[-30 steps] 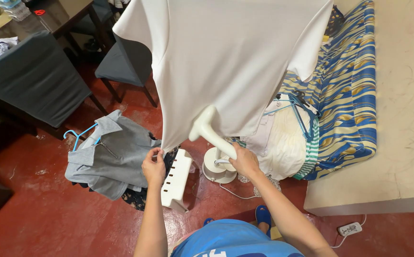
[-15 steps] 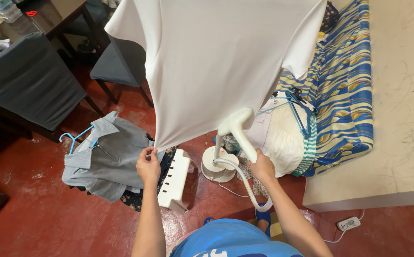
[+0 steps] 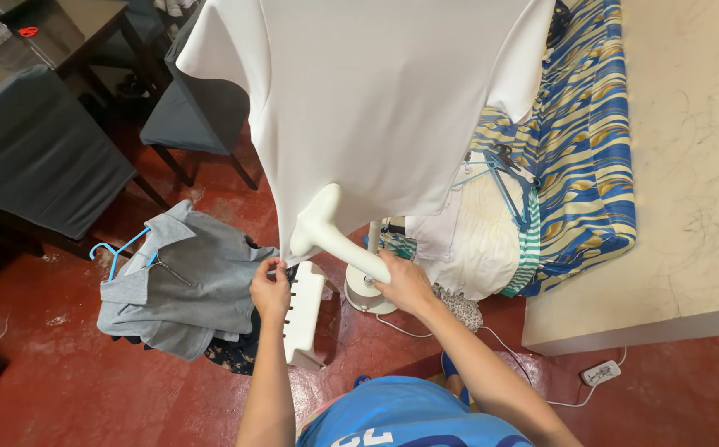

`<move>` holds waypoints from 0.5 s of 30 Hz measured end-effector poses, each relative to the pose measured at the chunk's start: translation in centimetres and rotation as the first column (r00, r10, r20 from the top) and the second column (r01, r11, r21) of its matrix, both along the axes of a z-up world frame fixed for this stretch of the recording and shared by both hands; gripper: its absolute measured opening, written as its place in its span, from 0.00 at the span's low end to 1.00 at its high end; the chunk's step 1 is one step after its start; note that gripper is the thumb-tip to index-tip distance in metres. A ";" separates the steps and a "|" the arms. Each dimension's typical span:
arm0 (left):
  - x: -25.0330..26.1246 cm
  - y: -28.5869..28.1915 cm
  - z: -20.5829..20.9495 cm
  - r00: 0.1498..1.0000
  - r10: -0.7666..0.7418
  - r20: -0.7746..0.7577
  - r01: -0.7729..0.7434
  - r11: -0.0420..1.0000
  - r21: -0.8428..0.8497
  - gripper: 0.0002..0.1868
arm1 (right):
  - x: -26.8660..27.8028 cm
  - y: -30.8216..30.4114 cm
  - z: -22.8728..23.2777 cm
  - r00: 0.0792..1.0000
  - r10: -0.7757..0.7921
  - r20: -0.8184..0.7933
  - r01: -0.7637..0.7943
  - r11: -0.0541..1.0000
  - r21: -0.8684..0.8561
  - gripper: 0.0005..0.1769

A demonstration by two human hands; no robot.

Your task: The person uses a handheld garment steamer to remove wrinkles from a white t-shirt hanging on a hanger. They steam the front and back of the shirt, holding the fabric taut with one hand while moving the steamer with the other.

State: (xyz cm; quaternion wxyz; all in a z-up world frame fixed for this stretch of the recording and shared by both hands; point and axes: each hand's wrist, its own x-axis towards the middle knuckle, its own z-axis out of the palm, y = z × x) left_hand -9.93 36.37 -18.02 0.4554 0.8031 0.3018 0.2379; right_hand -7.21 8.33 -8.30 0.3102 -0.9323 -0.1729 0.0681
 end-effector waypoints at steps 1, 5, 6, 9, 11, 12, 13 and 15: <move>0.0 -0.2 -0.1 1.000 -0.013 0.022 0.014 0.999 -0.034 0.10 | 0.4 0.3 0.2 1.000 0.001 0.012 -0.001 1.000 -0.015 0.24; 0.3 -0.4 0.2 1.000 -0.019 0.002 0.019 0.995 -0.100 0.09 | 1.9 0.0 -0.2 0.999 -0.013 0.039 0.015 0.999 -0.042 0.25; 0.3 -0.4 0.4 0.999 -0.011 -0.030 0.008 0.995 -0.099 0.09 | 2.2 -0.5 -0.5 0.999 -0.023 0.041 0.024 0.999 -0.041 0.27; 0.1 -0.1 0.7 1.000 0.002 -0.008 -0.002 1.000 -0.022 0.09 | 3.0 -2.6 -1.6 0.996 -0.087 0.006 0.087 0.988 -0.126 0.28; -0.1 -0.1 0.7 1.000 0.004 0.028 -0.004 1.000 -0.004 0.09 | 3.3 -4.2 -2.7 0.990 -0.143 0.010 0.143 0.983 -0.116 0.30; -0.2 0.0 0.7 0.999 0.004 0.043 -0.004 1.000 0.006 0.09 | 3.3 -5.0 -3.2 0.985 -0.171 0.009 0.171 0.979 -0.111 0.31; -0.3 0.0 0.7 0.999 0.004 0.032 -0.004 1.000 0.005 0.09 | 3.3 -5.9 -3.8 0.979 -0.205 -0.012 0.202 0.970 -0.132 0.30; -0.3 0.0 0.8 1.000 0.006 0.014 -0.006 1.000 0.004 0.09 | 3.6 -7.5 -4.7 0.961 -0.272 -0.044 0.261 0.949 -0.175 0.28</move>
